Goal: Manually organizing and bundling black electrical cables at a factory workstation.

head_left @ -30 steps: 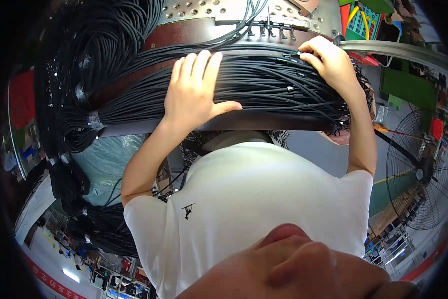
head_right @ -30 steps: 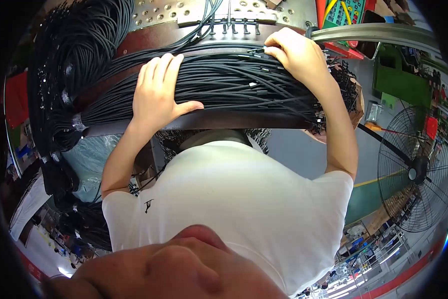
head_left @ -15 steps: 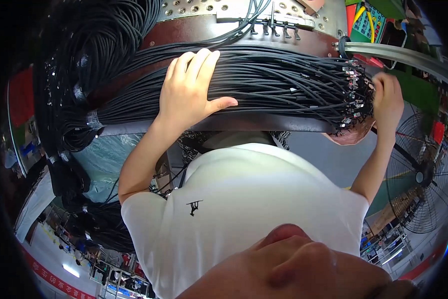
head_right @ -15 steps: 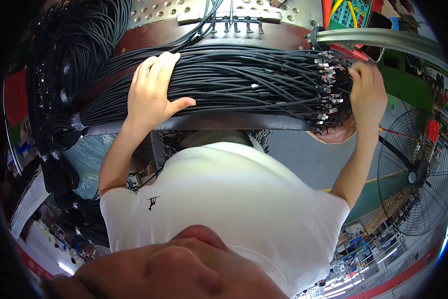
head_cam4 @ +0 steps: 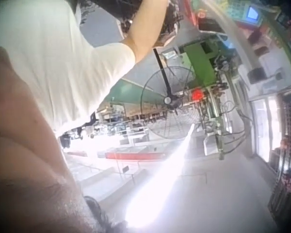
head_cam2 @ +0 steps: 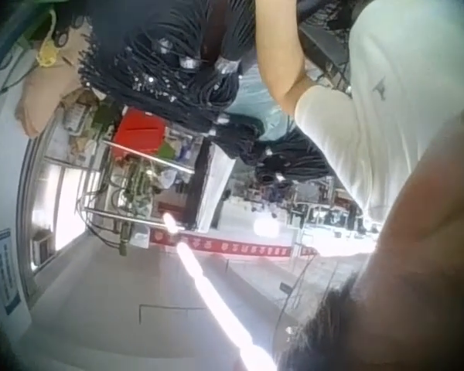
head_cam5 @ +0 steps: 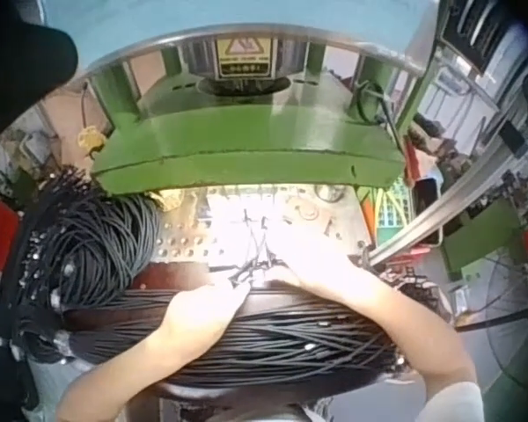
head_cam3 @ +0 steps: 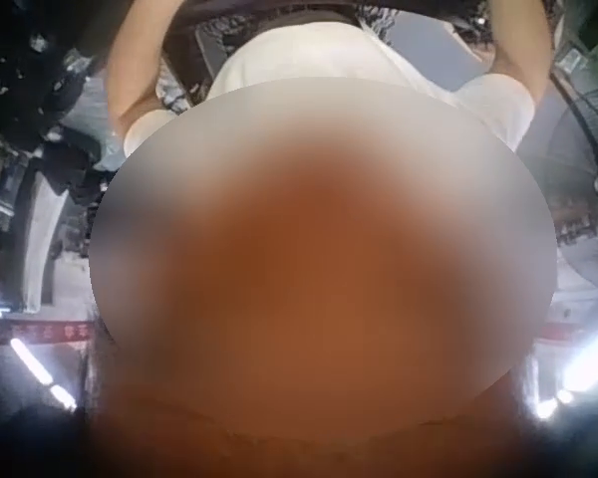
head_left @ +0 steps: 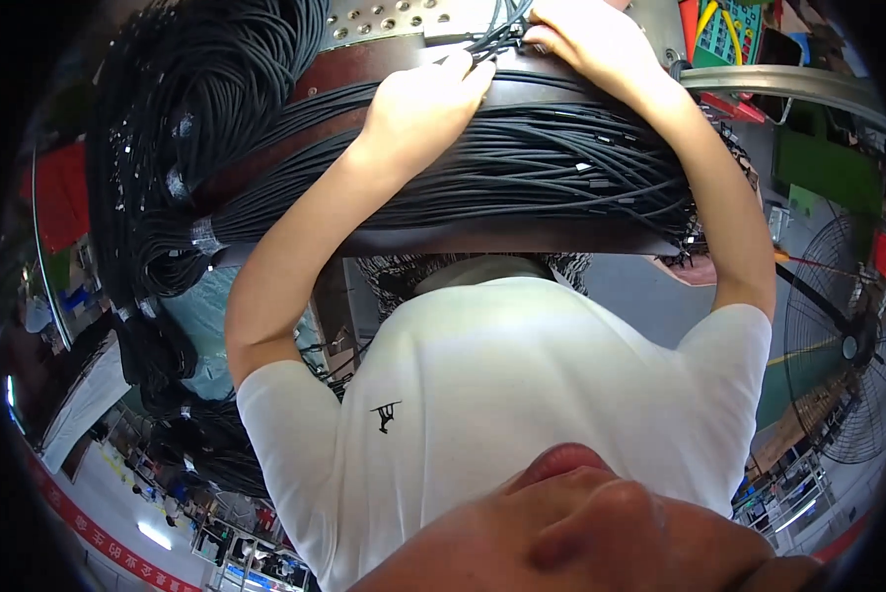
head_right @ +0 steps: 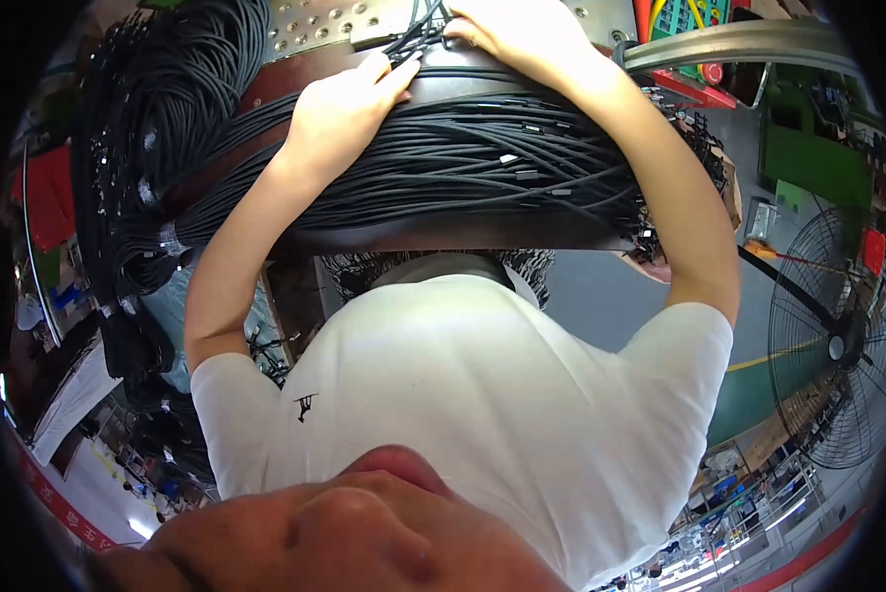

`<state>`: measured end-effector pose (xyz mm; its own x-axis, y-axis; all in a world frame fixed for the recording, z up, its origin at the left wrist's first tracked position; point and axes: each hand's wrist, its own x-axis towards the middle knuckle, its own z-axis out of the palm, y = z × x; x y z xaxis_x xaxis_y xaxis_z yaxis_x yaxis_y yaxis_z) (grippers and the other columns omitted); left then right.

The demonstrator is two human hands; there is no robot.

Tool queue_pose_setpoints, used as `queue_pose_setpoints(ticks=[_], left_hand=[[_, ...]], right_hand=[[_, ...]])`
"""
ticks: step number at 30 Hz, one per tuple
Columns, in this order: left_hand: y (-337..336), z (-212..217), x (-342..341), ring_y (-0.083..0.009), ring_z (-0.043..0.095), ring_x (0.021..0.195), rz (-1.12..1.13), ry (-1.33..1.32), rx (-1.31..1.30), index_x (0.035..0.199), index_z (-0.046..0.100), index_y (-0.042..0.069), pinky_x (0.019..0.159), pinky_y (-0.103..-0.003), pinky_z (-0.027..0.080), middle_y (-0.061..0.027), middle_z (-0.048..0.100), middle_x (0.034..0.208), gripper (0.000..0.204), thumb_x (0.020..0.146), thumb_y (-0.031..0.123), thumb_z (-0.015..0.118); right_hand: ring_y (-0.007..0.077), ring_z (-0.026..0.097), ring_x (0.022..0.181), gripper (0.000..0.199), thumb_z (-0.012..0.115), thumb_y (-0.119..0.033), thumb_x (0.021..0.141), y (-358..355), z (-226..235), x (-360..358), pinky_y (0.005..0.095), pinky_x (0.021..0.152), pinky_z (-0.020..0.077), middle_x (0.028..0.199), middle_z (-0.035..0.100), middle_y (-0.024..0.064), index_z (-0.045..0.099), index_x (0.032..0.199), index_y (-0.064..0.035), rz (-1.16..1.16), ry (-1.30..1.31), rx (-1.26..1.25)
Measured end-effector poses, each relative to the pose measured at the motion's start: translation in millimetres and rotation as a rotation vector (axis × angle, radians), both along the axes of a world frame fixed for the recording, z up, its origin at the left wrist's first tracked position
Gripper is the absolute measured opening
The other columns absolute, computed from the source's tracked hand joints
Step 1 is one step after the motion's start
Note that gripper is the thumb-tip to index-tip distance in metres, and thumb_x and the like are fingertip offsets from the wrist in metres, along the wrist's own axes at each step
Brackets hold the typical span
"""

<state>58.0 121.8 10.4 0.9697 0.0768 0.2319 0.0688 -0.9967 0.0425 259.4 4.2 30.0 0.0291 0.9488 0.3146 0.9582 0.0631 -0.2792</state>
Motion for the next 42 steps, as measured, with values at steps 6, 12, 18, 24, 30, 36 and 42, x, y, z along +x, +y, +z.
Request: queue_pose_setpoints(ticks=[6, 12, 18, 24, 30, 36, 42], left_hand=[[-0.6, -3.3, 22.8, -0.0175, 0.063, 0.07, -0.023, -0.017, 0.213, 0.085, 0.06, 0.008, 0.056, -0.028, 0.051, -0.006, 0.058, 0.081, 0.007, 0.083, 0.014, 0.056], [25.1, 25.4, 12.4, -0.024, 0.064, 0.072, -0.106, -0.055, -0.403, 0.094, 0.063, 0.009, 0.063, -0.034, 0.05, -0.0074, 0.065, 0.082, 0.018, 0.08, 0.02, 0.065], [10.5, -8.2, 15.5, -0.0272, 0.064, 0.076, -0.198, 0.031, -0.285, 0.096, 0.067, 0.01, 0.068, -0.035, 0.052, -0.009, 0.065, 0.081, 0.023, 0.084, 0.03, 0.065], [2.3, 13.1, 15.2, -0.0293, 0.063, 0.078, -0.184, -0.155, -0.323, 0.093, 0.066, 0.004, 0.072, -0.034, 0.051, -0.0106, 0.065, 0.084, 0.02, 0.083, 0.02, 0.068], [0.9, 38.5, 21.1, -0.0074, 0.055, 0.062, -0.063, 0.304, -0.823, 0.102, 0.064, 0.001, 0.058, -0.022, 0.046, -0.0037, 0.061, 0.07, 0.021, 0.089, 0.017, 0.064], [-16.5, 59.1, 68.6, -0.0054, 0.054, 0.049, 0.085, 0.761, -1.214, 0.106, 0.062, 0.004, 0.046, -0.02, 0.044, -0.004, 0.062, 0.064, 0.042, 0.097, 0.043, 0.048], [-31.7, 19.0, 129.3, -0.0043, 0.05, 0.046, -0.106, 0.885, -1.244, 0.089, 0.064, 0.004, 0.04, -0.019, 0.037, -0.0015, 0.059, 0.061, 0.044, 0.091, 0.047, 0.058]], right_hand=[[0.0241, 0.062, 0.09, 0.023, 0.068, -0.021, 0.082, -35.4, -1.4, 10.1, 0.0326, 0.079, 0.0505, 0.094, 0.064, 0.0068, 0.063, 0.101, -0.0084, -0.089, -0.492, 0.18], [0.023, 0.062, 0.086, 0.01, 0.064, -0.009, 0.083, -129.1, 26.6, -23.3, 0.0323, 0.073, 0.0499, 0.094, 0.065, 0.0061, 0.063, 0.093, -0.0083, -0.367, -0.282, 0.213], [0.0244, 0.064, 0.078, 0.009, 0.068, -0.009, 0.084, -149.2, 33.6, -17.2, 0.0312, 0.071, 0.051, 0.088, 0.066, 0.0061, 0.066, 0.091, -0.0047, -0.485, 0.029, 0.177], [0.0298, 0.063, 0.084, 0.02, 0.056, -0.018, 0.085, -69.9, 27.5, 1.7, 0.0377, 0.076, 0.0508, 0.092, 0.067, 0.012, 0.067, 0.097, -0.0073, -0.151, -0.036, 0.139], [0.0306, 0.063, 0.073, 0.029, 0.062, -0.024, 0.08, -22.6, -22.4, 12.2, 0.0399, 0.065, 0.0511, 0.083, 0.064, 0.0163, 0.064, 0.103, -0.0056, -0.075, -0.012, -0.214], [0.0218, 0.062, 0.075, 0.022, 0.073, -0.016, 0.081, -145.1, 39.6, 4.6, 0.0281, 0.069, 0.0492, 0.082, 0.063, 0.008, 0.065, 0.099, -0.0067, -0.632, -0.194, 0.351], [0.0191, 0.063, 0.082, 0.027, 0.067, -0.022, 0.088, -305.5, -30.0, 4.0, 0.029, 0.075, 0.0495, 0.092, 0.064, 0.0127, 0.064, 0.106, -0.0016, -1.329, -0.347, -0.107]])
